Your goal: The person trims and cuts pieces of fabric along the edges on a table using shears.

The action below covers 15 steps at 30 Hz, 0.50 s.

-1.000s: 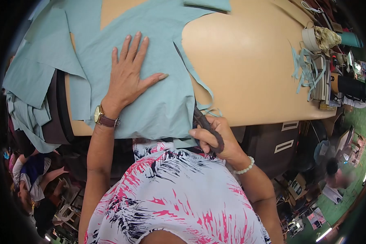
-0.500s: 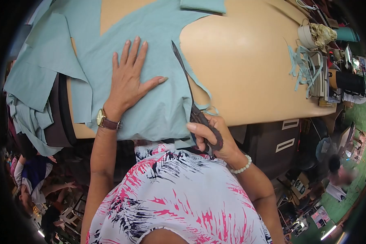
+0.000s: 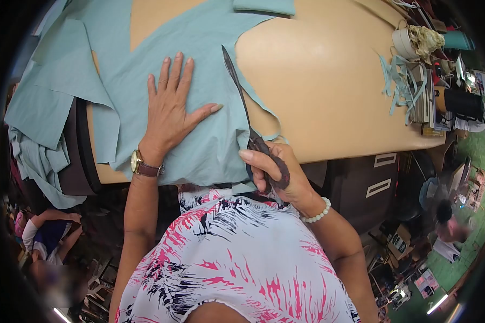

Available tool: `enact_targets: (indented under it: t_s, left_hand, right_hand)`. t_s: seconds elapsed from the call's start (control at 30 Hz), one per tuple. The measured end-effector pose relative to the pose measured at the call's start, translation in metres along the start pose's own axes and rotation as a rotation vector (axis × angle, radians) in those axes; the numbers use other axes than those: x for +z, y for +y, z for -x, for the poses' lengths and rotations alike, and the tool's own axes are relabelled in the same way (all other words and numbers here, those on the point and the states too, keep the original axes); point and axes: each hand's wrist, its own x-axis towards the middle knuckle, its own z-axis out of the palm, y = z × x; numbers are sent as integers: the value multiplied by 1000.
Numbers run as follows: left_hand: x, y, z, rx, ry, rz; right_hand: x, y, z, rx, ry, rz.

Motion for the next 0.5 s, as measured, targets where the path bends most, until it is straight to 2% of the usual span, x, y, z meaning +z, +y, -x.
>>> enact_targets:
  t_s: [0.5]
  left_hand:
    - [6,24,16,-95,54,-8]
  right_hand:
    - [9,18,7,15,28,25]
